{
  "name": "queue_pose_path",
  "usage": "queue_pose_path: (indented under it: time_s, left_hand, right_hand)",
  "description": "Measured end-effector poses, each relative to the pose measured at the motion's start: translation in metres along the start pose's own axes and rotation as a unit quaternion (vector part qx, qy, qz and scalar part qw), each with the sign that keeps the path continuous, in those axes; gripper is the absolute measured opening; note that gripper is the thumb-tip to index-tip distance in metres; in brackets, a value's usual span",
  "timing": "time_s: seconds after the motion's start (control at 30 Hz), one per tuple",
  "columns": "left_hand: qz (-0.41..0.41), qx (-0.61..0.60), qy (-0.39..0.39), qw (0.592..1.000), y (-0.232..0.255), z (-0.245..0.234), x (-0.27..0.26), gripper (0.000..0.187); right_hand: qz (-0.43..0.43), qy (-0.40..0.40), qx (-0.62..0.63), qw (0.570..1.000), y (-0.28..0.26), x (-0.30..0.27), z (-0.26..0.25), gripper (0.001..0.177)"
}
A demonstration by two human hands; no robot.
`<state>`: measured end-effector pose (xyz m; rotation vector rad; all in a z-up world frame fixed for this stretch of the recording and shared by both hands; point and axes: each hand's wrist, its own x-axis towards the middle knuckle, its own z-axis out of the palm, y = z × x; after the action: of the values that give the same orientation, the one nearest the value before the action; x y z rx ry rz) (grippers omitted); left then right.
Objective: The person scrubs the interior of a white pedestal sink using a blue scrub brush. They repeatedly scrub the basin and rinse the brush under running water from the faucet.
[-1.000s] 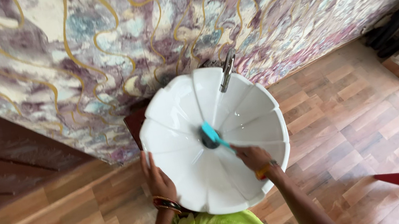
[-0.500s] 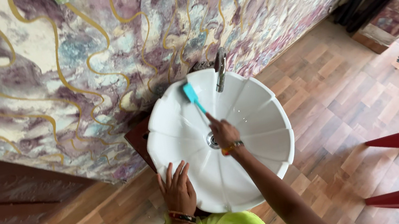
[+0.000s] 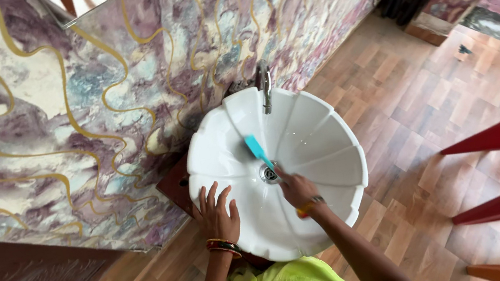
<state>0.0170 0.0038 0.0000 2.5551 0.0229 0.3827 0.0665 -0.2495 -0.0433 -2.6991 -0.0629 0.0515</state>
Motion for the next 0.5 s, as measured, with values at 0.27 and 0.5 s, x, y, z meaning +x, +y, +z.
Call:
queue_pose_path:
  time_s: [0.27, 0.5]
  left_hand:
    - [0.029, -0.036, -0.006, 0.999, -0.003, -0.007, -0.005, 0.033]
    - [0.067, -0.094, 0.007, 0.993, -0.005, -0.003, -0.006, 0.028]
  right_hand:
    - [0.122, 0.092, -0.036, 0.988, -0.006, 0.062, 0.005, 0.053]
    - [0.178, 0.085, -0.07, 0.978, 0.023, 0.052, -0.053, 0.052]
